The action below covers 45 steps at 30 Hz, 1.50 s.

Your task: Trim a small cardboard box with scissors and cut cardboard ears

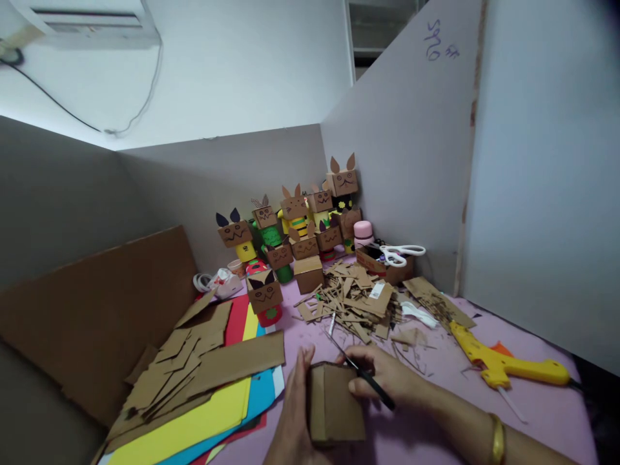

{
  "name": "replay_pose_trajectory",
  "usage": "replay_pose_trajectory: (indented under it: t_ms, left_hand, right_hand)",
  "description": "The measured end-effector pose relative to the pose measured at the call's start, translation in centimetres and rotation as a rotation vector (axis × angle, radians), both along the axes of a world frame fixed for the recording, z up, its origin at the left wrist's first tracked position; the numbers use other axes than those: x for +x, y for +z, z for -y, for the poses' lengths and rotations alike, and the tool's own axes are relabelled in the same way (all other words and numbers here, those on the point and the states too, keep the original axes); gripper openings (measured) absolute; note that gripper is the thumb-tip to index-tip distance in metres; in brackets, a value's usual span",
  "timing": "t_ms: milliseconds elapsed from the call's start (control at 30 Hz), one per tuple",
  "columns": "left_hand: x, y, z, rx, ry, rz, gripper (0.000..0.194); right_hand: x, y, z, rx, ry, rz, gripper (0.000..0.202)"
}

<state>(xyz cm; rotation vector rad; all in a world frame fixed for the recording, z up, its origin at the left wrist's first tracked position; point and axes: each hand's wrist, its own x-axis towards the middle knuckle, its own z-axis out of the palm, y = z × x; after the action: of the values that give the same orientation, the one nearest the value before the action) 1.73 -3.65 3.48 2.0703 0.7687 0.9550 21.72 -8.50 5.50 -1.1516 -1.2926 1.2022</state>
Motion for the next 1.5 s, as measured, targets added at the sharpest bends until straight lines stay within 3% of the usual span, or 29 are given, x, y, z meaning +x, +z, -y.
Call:
replay_pose_trajectory:
  t_ms: [100, 200, 300, 367, 567, 733, 1000, 1500]
  left_hand:
    - [0.1, 0.3, 0.1, -0.187, -0.059, 0.048, 0.095]
    - [0.1, 1.2, 0.1, -0.423, -0.075, 0.197, 0.094]
    - [0.0, 2.2, 0.1, -0.491, -0.009, 0.324, 0.1]
    - [-0.1, 2.7, 0.0, -0.52, 0.017, 0.346, 0.101]
    - [-0.1, 3.5, -0.2, -0.484, -0.104, 0.259, 0.086]
    - [0.0, 3.5, 0.0, -0.444, -0.11, 0.138, 0.083]
    - [-0.2, 3.4, 0.1, -0.456, -0.134, 0.083, 0.078]
    - [-0.1, 3.8, 0.2, -0.46, -0.129, 0.088, 0.073]
  right_hand:
    - [0.0, 0.2, 0.3, 0.051, 0.05, 0.063, 0.038]
    - [0.6, 0.4, 0.3, 0.104, -0.068, 0.251, 0.043]
    - [1.4, 0.6, 0.3, 0.151, -0.22, 0.488, 0.041]
    - [1.6, 0.7, 0.5, 0.167, -0.236, 0.574, 0.039]
    - [1.4, 1.2, 1.3, 0.183, -0.184, 0.811, 0.038]
    - [1.3, 1.7, 1.6, 0.212, -0.178, 0.919, 0.032]
    - [1.1, 1.1, 1.7, 0.255, -0.181, 0.961, 0.023]
    - [1.4, 1.0, 1.3, 0.246, -0.232, 0.991, 0.023]
